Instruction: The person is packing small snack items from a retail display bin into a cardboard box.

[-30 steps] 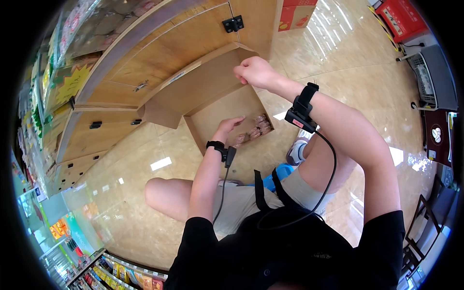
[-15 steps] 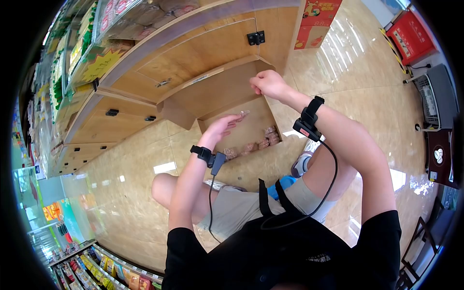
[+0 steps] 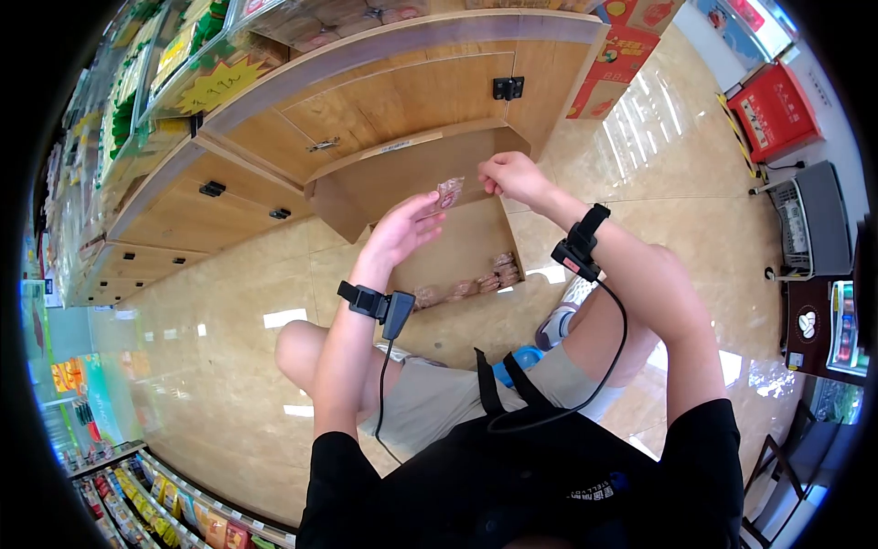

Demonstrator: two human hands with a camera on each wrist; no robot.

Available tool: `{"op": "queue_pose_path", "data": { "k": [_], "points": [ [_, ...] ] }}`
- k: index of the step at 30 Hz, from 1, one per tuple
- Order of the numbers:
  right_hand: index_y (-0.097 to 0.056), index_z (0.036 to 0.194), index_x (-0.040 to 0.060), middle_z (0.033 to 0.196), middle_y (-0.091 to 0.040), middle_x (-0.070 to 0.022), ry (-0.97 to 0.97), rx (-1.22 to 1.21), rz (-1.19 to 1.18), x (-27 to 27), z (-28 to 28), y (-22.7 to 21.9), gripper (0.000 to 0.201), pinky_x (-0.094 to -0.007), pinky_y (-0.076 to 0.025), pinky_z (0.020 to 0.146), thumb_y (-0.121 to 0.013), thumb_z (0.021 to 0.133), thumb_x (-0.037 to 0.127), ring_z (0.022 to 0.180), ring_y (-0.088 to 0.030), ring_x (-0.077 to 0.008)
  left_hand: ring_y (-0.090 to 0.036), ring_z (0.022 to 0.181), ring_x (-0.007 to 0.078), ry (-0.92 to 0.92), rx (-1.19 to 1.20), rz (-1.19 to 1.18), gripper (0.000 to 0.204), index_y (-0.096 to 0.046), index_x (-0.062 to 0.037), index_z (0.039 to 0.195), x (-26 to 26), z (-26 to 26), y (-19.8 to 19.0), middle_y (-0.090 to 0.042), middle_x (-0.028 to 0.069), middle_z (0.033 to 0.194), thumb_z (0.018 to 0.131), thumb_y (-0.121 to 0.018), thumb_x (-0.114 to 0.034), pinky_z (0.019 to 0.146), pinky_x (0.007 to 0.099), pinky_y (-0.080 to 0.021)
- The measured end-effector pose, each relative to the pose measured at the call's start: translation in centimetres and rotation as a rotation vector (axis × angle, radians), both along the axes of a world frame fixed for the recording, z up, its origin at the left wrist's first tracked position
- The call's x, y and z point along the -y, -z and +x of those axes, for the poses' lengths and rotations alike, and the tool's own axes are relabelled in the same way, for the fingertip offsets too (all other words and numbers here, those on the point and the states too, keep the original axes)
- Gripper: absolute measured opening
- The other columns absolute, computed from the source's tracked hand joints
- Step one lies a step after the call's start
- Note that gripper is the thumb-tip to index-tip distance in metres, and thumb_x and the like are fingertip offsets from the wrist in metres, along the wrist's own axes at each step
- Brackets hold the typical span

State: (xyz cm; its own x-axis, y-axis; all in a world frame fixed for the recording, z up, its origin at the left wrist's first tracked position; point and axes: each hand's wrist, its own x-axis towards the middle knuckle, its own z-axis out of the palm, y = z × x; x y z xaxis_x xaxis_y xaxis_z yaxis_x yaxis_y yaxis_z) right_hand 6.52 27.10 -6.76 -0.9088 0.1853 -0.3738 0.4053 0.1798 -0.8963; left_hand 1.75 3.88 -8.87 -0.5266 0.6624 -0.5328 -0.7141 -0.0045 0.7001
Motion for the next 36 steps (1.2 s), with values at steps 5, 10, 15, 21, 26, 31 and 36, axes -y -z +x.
{"op": "queue_pose_path", "data": {
  "k": [5,10,15,21,26,31,36],
  "points": [
    [-0.059,0.090,0.0010,0.071,-0.061,-0.0046,0.026,-0.016,-0.095,1.6,0.5,-0.4,0.031,-0.0253,-0.045,0.054,-0.059,0.085,0.031,0.059,-0.054,-0.0107,-0.053,0.102,0.0161,0.016,-0.079,0.028,0.038,-0.055,-0.0096,0.115,0.0,0.2,-0.4,-0.059,0.0023,0.108,0.083,-0.067,-0.027,0.089,0.0339,-0.042],
    [-0.055,0.098,0.0043,0.078,-0.059,-0.0025,-0.052,0.059,-0.172,3.1,1.5,-0.8,0.027,-0.0213,-0.043,0.056,-0.057,0.089,0.029,0.064,-0.053,-0.0073,-0.051,0.109,0.0174,0.043,-0.161,-0.008,0.047,-0.051,-0.0066,0.121,-0.2,0.4,-1.2,-0.056,0.0062,0.116,0.079,-0.069,-0.020,0.092,0.0344,-0.041],
    [-0.053,0.108,0.0024,0.082,-0.059,-0.0018,-0.043,0.007,-0.242,3.6,2.0,-1.0,0.028,-0.0209,-0.043,0.058,-0.059,0.087,0.020,0.066,-0.054,-0.0072,-0.047,0.115,0.0182,0.050,-0.243,0.020,0.049,-0.048,-0.0069,0.124,-0.1,0.6,-2.0,-0.047,0.0094,0.127,0.079,-0.066,-0.012,0.094,0.0339,-0.041],
    [-0.051,0.113,0.0020,0.086,-0.060,-0.0016,-0.055,-0.104,-0.273,3.3,1.9,-1.6,0.031,-0.0204,-0.043,0.062,-0.059,0.086,0.014,0.070,-0.055,-0.0068,-0.052,0.109,0.0170,-0.059,-0.273,0.104,0.042,-0.051,-0.0068,0.122,-0.2,0.2,-2.4,-0.053,0.0081,0.121,0.081,-0.062,-0.012,0.090,0.0332,-0.043],
    [-0.051,0.112,0.0001,0.088,-0.061,-0.0035,-0.070,-0.152,-0.319,3.5,1.8,-1.8,0.033,-0.0214,-0.043,0.063,-0.060,0.083,0.013,0.073,-0.055,-0.0084,-0.058,0.095,0.0141,-0.045,-0.228,0.049,0.032,-0.055,-0.0076,0.116,-0.3,0.3,-2.4,-0.063,0.0035,0.102,0.085,-0.060,-0.015,0.083,0.0303,-0.045],
    [-0.052,0.112,0.0007,0.089,-0.061,-0.0030,-0.089,-0.170,-0.331,3.7,1.8,-1.9,0.031,-0.0216,-0.043,0.064,-0.060,0.084,0.013,0.074,-0.055,-0.0083,-0.058,0.090,0.0125,-0.054,-0.252,0.059,0.028,-0.057,-0.0075,0.112,-0.2,0.0,-2.2,-0.063,0.0024,0.097,0.085,-0.059,-0.016,0.079,0.0279,-0.046],
    [-0.053,0.112,0.0020,0.091,-0.060,-0.0031,-0.071,-0.173,-0.386,3.5,1.6,-2.8,0.028,-0.0223,-0.043,0.064,-0.057,0.086,0.013,0.075,-0.056,-0.0079,-0.057,0.085,0.0121,-0.096,-0.205,0.098,0.027,-0.057,-0.0066,0.111,0.2,-0.3,-2.3,-0.062,0.0026,0.092,0.085,-0.056,-0.015,0.076,0.0272,-0.046]
  ]
}}
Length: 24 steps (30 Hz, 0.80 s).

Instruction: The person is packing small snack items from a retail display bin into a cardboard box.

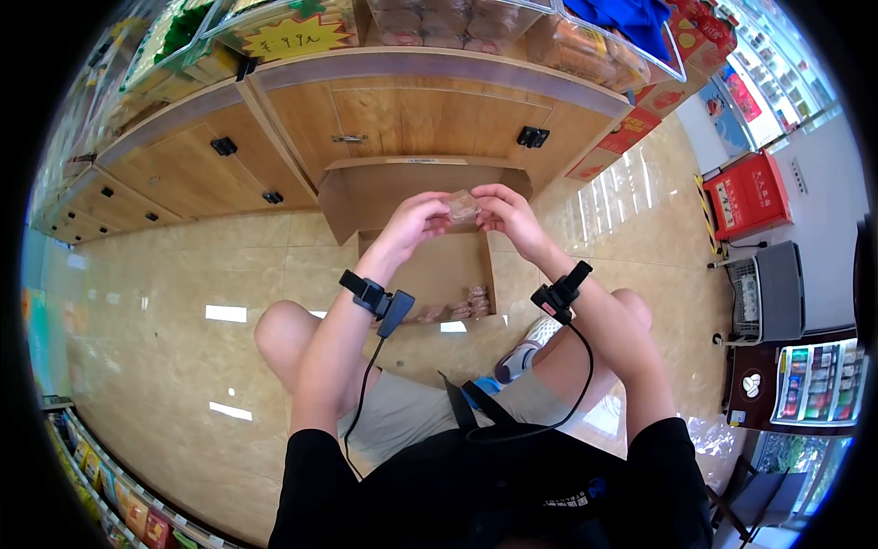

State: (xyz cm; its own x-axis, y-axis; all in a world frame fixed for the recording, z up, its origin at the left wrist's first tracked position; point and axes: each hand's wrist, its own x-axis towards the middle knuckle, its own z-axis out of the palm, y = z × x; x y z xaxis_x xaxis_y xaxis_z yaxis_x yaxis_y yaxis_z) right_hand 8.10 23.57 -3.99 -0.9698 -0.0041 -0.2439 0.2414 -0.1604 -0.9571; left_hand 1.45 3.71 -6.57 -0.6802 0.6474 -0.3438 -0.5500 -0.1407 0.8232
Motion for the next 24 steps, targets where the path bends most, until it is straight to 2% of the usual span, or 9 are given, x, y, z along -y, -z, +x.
{"op": "queue_pose_path", "data": {
  "k": [4,7,10,11,14,21,24],
  "points": [
    [-0.053,0.114,0.0026,0.100,-0.058,-0.0040,-0.026,-0.142,0.084,0.0,0.0,0.2,0.031,-0.0230,-0.044,0.064,-0.057,0.084,0.008,0.075,-0.056,-0.0078,-0.056,0.082,0.0125,-0.004,0.114,0.073,0.027,-0.056,-0.0065,0.111,0.3,-0.3,0.1,-0.061,0.0031,0.090,0.086,-0.055,-0.016,0.075,0.0277,-0.046],
    [-0.055,0.114,0.0035,0.107,-0.055,-0.0043,-0.084,-0.258,0.282,0.2,0.1,0.3,0.033,-0.0231,-0.045,0.067,-0.059,0.081,0.004,0.077,-0.055,-0.0091,-0.056,0.081,0.0128,0.029,0.188,0.105,0.027,-0.057,-0.0064,0.110,0.2,-0.5,0.4,-0.061,0.0032,0.089,0.087,-0.053,-0.019,0.076,0.0279,-0.046],
    [-0.059,0.111,0.0043,0.109,-0.054,-0.0049,-0.080,-0.339,0.316,0.4,-0.6,0.6,0.032,-0.0237,-0.045,0.072,-0.061,0.079,0.002,0.081,-0.055,-0.0101,-0.056,0.081,0.0127,0.074,0.208,0.141,0.026,-0.057,-0.0062,0.108,0.1,-0.5,-0.1,-0.062,0.0033,0.089,0.088,-0.051,-0.021,0.076,0.0277,-0.045],
    [-0.061,0.106,0.0038,0.109,-0.054,-0.0053,-0.087,-0.358,0.408,0.0,-0.6,0.3,0.027,-0.0248,-0.045,0.077,-0.062,0.079,0.004,0.086,-0.055,-0.0109,-0.056,0.080,0.0127,0.091,0.212,0.152,0.026,-0.057,-0.0062,0.108,0.1,-0.4,-0.3,-0.062,0.0033,0.089,0.088,-0.050,-0.022,0.075,0.0275,-0.045],
    [-0.062,0.104,0.0040,0.110,-0.054,-0.0055,-0.096,-0.404,0.488,0.3,-0.9,-1.3,0.026,-0.0262,-0.045,0.079,-0.064,0.078,0.005,0.088,-0.055,-0.0113,-0.056,0.079,0.0124,0.103,0.234,0.168,0.026,-0.057,-0.0064,0.105,0.4,-0.6,-1.0,-0.062,0.0035,0.089,0.088,-0.049,-0.024,0.075,0.0268,-0.046],
    [-0.059,0.104,-0.0021,0.095,-0.065,-0.0075,-0.064,-0.380,0.436,1.5,-1.7,-5.5,0.024,-0.0283,-0.047,0.081,-0.064,0.082,0.009,0.087,-0.060,-0.0131,-0.057,0.078,0.0121,0.012,0.179,0.103,0.036,-0.058,-0.0079,0.103,0.7,-0.5,-2.4,-0.062,0.0040,0.091,0.091,-0.051,-0.040,0.072,0.0269,-0.046],
    [-0.059,0.104,-0.0027,0.093,-0.065,-0.0079,-0.061,-0.393,0.458,1.5,-2.4,-7.6,0.025,-0.0275,-0.048,0.079,-0.064,0.083,0.009,0.085,-0.060,-0.0129,-0.057,0.079,0.0120,-0.003,0.153,0.107,0.036,-0.058,-0.0081,0.103,1.2,-0.9,-2.3,-0.062,0.0039,0.092,0.090,-0.052,-0.041,0.072,0.0269,-0.046]
  ]
}}
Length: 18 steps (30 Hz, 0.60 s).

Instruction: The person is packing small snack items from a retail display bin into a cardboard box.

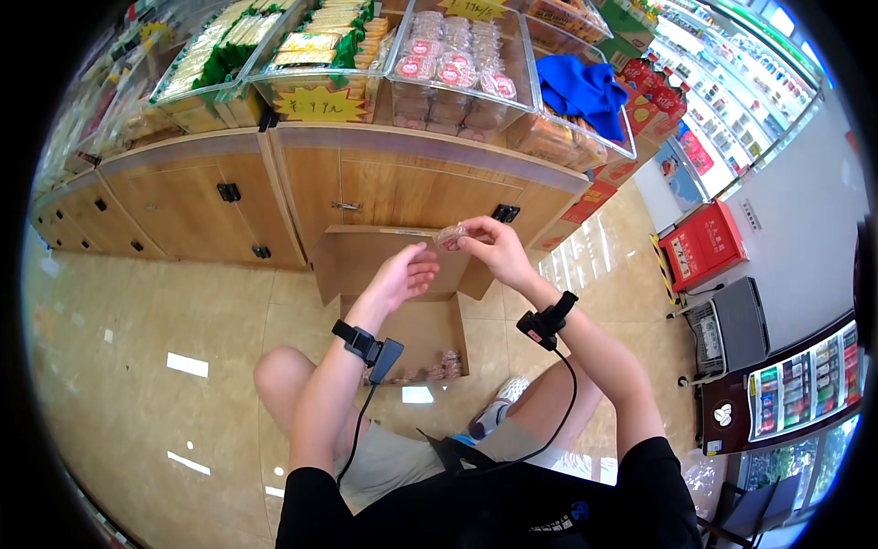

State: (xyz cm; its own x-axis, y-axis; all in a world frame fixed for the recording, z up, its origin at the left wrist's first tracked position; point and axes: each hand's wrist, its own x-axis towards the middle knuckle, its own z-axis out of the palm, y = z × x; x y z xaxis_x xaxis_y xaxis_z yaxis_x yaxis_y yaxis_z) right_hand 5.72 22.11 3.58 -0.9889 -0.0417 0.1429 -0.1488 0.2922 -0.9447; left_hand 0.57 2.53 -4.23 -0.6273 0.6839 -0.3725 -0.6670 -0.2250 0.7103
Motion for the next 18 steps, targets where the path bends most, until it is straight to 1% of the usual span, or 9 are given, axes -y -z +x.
{"op": "queue_pose_path", "data": {
  "k": [3,6,8,10,11,12,14,18],
  "points": [
    [-0.059,0.104,-0.0026,0.093,-0.065,-0.0075,0.017,-0.031,0.047,-0.1,-0.5,-3.0,0.024,-0.0272,-0.048,0.079,-0.064,0.084,0.009,0.086,-0.060,-0.0122,-0.057,0.080,0.0117,-0.016,-0.011,0.025,0.036,-0.058,-0.0080,0.103,0.4,-0.4,0.0,-0.062,0.0032,0.092,0.089,-0.054,-0.041,0.072,0.0267,-0.046],
    [-0.060,0.103,-0.0022,0.092,-0.065,-0.0069,0.008,-0.114,0.071,-0.5,-1.4,-5.9,0.023,-0.0266,-0.048,0.079,-0.064,0.083,0.009,0.085,-0.060,-0.0116,-0.057,0.080,0.0113,-0.043,-0.012,0.044,0.035,-0.058,-0.0080,0.102,0.8,-0.5,-0.4,-0.062,0.0025,0.091,0.088,-0.055,-0.040,0.072,0.0265,-0.046],
    [-0.060,0.103,-0.0028,0.093,-0.065,-0.0069,0.006,-0.158,0.143,-0.6,-1.7,-8.4,0.023,-0.0260,-0.048,0.078,-0.064,0.084,0.009,0.084,-0.060,-0.0111,-0.057,0.079,0.0111,-0.054,-0.019,0.058,0.035,-0.058,-0.0081,0.102,0.9,-0.6,-0.5,-0.062,0.0024,0.091,0.088,-0.055,-0.040,0.072,0.0264,-0.045],
    [-0.059,0.104,-0.0039,0.094,-0.065,-0.0077,-0.012,-0.159,0.107,-0.5,-2.1,-10.7,0.024,-0.0256,-0.049,0.077,-0.063,0.085,0.009,0.085,-0.061,-0.0112,-0.057,0.079,0.0106,-0.065,-0.024,0.079,0.034,-0.059,-0.0087,0.101,1.1,-0.7,-0.5,-0.063,0.0020,0.090,0.087,-0.056,-0.040,0.071,0.0259,-0.045],
    [-0.058,0.104,-0.0046,0.094,-0.065,-0.0083,-0.015,-0.165,0.151,-0.3,-2.0,-12.1,0.024,-0.0251,-0.049,0.078,-0.063,0.085,0.008,0.085,-0.062,-0.0114,-0.057,0.078,0.0103,-0.069,-0.025,0.093,0.034,-0.059,-0.0092,0.100,1.2,-0.9,-0.6,-0.063,0.0016,0.089,0.087,-0.057,-0.040,0.071,0.0254,-0.045],
    [-0.058,0.103,-0.0042,0.093,-0.065,-0.0074,-0.021,-0.193,0.156,-0.4,-2.3,-13.0,0.022,-0.0249,-0.049,0.078,-0.062,0.085,0.008,0.085,-0.062,-0.0113,-0.058,0.078,0.0099,-0.073,-0.027,0.106,0.034,-0.060,-0.0097,0.099,1.3,-0.9,-0.8,-0.063,0.0012,0.088,0.086,-0.057,-0.041,0.070,0.0249,-0.045],
    [-0.059,0.103,-0.0038,0.093,-0.065,-0.0063,-0.018,-0.170,0.097,-0.4,-2.7,-14.6,0.021,-0.0245,-0.048,0.079,-0.062,0.085,0.008,0.086,-0.061,-0.0108,-0.057,0.077,0.0096,-0.095,-0.028,0.121,0.033,-0.060,-0.0098,0.099,1.5,-1.0,-1.3,-0.063,0.0011,0.088,0.087,-0.057,-0.040,0.069,0.0247,-0.045],
    [-0.059,0.103,-0.0031,0.092,-0.065,-0.0045,0.001,-0.204,0.139,-0.5,-3.6,-17.6,0.022,-0.0224,-0.047,0.076,-0.063,0.085,0.010,0.085,-0.059,-0.0086,-0.057,0.076,0.0091,-0.139,-0.012,0.152,0.032,-0.061,-0.0096,0.099,2.1,-1.3,-2.1,-0.064,0.0008,0.088,0.087,-0.057,-0.039,0.069,0.0243,-0.045]
  ]
}}
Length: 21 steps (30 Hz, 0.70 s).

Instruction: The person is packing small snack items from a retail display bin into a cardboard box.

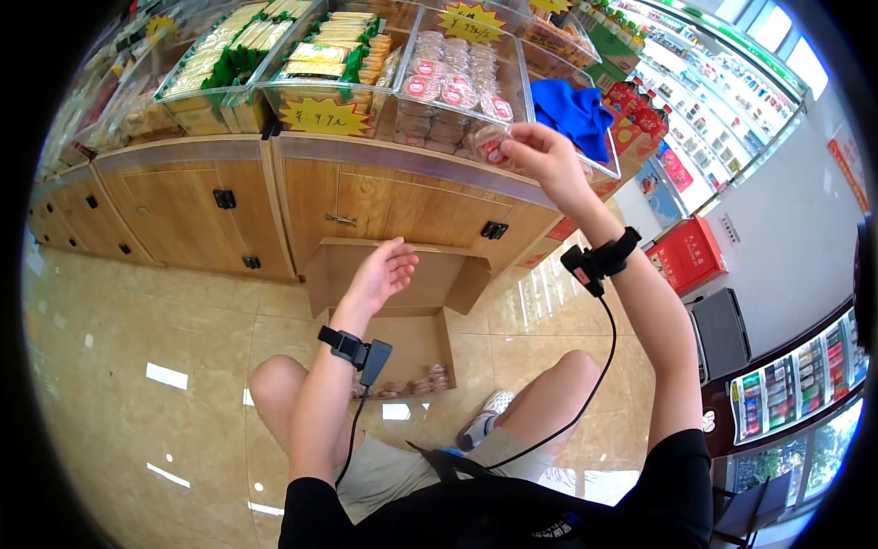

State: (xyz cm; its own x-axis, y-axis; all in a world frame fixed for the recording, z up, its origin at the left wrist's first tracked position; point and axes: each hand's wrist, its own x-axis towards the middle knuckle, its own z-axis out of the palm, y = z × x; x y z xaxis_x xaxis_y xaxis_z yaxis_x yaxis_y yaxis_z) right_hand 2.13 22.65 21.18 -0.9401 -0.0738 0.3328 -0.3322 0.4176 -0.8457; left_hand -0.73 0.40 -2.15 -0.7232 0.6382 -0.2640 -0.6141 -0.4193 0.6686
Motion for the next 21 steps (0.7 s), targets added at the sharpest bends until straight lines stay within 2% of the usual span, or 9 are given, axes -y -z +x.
{"op": "queue_pose_path", "data": {
  "k": [6,9,21],
  "points": [
    [-0.061,0.104,-0.0019,0.088,-0.065,-0.0029,0.092,-0.076,0.095,0.3,-2.1,-4.0,0.027,-0.0207,-0.044,0.066,-0.065,0.085,0.016,0.078,-0.057,-0.0063,-0.057,0.077,0.0100,-0.050,0.005,0.054,0.033,-0.060,-0.0078,0.100,0.8,-0.3,-0.7,-0.063,0.0019,0.089,0.087,-0.057,-0.038,0.070,0.0255,-0.045],
    [-0.060,0.107,0.0030,0.094,-0.063,-0.0008,0.143,-0.024,0.115,0.1,-3.7,-5.5,0.026,-0.0237,-0.045,0.073,-0.062,0.087,0.020,0.084,-0.057,-0.0075,-0.057,0.077,0.0098,-0.060,0.007,0.070,0.033,-0.060,-0.0079,0.101,1.0,-0.5,-0.7,-0.063,0.0018,0.089,0.087,-0.057,-0.038,0.070,0.0255,-0.045],
    [-0.063,0.101,0.0059,0.088,-0.064,0.0002,0.335,0.031,0.295,0.9,-10.3,-7.5,0.024,-0.0251,-0.043,0.066,-0.065,0.083,0.022,0.078,-0.056,-0.0085,-0.057,0.077,0.0095,-0.088,0.012,0.089,0.034,-0.060,-0.0080,0.101,1.8,-0.8,-1.0,-0.063,0.0014,0.088,0.087,-0.058,-0.039,0.069,0.0254,-0.045]
  ]
}}
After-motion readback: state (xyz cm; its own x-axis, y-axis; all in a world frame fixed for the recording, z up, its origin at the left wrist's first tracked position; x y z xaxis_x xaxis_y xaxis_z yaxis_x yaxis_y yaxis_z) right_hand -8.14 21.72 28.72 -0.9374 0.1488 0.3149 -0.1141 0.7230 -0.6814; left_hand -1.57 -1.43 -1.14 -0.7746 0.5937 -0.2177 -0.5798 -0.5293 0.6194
